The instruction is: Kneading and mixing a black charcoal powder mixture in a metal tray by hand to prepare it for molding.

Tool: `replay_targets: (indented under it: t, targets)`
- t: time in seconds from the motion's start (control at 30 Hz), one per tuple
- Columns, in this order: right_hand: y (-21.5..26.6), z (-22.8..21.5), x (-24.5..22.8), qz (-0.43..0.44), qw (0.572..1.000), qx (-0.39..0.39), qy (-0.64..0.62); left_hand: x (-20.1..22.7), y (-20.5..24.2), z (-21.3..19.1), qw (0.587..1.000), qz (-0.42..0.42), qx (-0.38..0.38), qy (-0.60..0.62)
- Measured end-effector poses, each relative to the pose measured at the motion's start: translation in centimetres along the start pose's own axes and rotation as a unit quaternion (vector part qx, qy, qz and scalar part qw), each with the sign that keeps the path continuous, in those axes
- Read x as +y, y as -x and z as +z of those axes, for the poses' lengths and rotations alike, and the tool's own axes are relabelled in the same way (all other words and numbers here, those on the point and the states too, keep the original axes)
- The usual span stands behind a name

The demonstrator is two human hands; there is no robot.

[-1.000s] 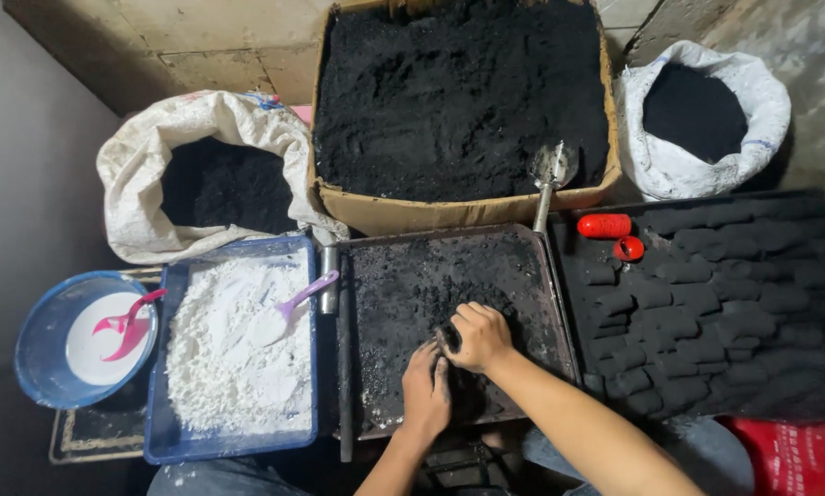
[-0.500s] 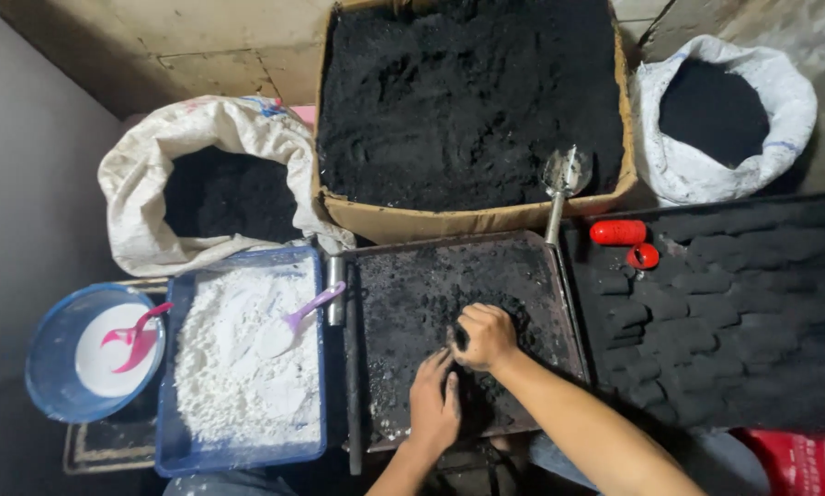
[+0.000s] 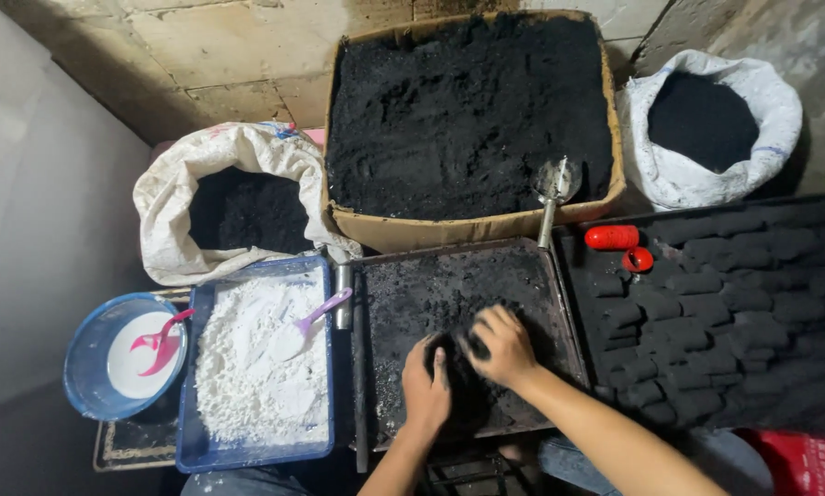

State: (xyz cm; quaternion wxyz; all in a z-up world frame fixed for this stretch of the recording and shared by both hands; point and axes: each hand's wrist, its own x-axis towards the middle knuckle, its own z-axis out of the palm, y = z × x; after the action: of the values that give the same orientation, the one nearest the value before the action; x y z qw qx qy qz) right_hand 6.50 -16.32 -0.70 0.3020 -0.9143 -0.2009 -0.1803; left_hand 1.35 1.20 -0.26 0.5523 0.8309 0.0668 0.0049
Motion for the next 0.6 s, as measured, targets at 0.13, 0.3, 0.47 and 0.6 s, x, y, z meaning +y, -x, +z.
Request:
replay_targets:
  t: [0.13, 0.3, 0.47, 0.6]
  targets:
    - [2.4, -2.0, 1.1, -0.068, 0.996, 0.048, -0.031, 0.4, 0.1, 0.0, 0.995, 0.045, -0.062, -0.057]
    - [2.5, -0.9, 5.5, 0.202, 0.977, 0.051, -0.043, 1.0, 0.8, 0.7, 0.986, 0.007, -0.065, -0.152]
    - [5.0, 2.1, 3.6, 0.224, 0.965, -0.049, -0.131, 3.0, 0.8, 2.4, 0.988, -0.030, -0.119, -0.095]
    - [4.5, -1.3, 2.6, 0.148, 0.966, -0.065, -0.204, 2.2, 0.2, 2.5, 0.983, 0.041, -0.164, -0.067]
